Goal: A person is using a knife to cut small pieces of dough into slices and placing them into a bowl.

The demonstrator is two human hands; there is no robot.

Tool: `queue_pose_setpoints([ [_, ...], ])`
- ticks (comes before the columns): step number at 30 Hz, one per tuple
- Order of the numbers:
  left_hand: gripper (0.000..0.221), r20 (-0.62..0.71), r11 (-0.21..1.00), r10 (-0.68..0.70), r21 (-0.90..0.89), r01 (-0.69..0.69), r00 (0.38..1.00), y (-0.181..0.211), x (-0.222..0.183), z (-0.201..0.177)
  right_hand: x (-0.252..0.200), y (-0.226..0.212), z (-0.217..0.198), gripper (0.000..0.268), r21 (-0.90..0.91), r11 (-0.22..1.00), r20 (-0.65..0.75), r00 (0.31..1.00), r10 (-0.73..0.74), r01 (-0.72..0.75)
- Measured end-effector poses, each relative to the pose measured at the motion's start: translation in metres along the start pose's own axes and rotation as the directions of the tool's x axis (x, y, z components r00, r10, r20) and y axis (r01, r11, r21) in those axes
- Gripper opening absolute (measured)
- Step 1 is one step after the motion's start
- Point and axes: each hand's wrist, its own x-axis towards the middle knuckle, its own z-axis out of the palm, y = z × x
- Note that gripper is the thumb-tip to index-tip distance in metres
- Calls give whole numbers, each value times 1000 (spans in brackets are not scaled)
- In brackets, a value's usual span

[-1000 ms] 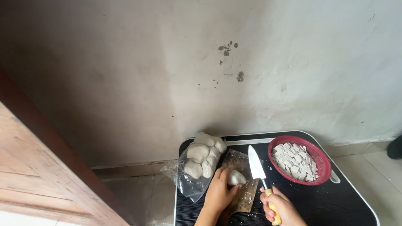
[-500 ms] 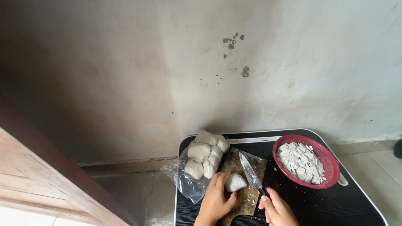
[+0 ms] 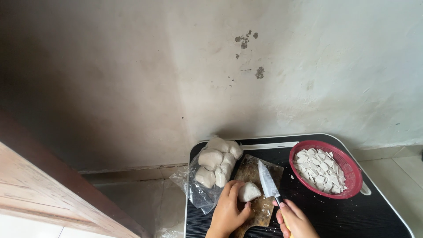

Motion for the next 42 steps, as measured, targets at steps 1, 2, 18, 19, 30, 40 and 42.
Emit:
queue_pose_setpoints([
  [1,57,2,1000,0,-1,0,1000,0,-1,0,10,8,-9,41,1,1000,-2,1000,1,-1],
  [2,57,-11,1000,-17,25,17,1000,0,-2,0,21,16,-18,43,95,993,81,995,58,-66],
  [18,55,29,997,-76,-7,76,997,-27,-4,9,58,45,-53,43,166,963,355,924,144,-213],
  [19,55,32,997,-77,-6,78,997,-27,-4,9,57,45,-52,43,168,962,355,924,145,-216],
  [30,54,18,998,-68,-11,68,998,-29,-2,11,59,47,-48,43,199,949,387,909,154,-245],
  [40,54,-4,998,-61,6,61,998,-36,-2,16,74,56,-52,42,213,943,410,900,149,-254],
  [42,54,4,999,-46,4,46,999,-33,-2,13,69,51,-50,41,215,935,387,903,184,-282],
])
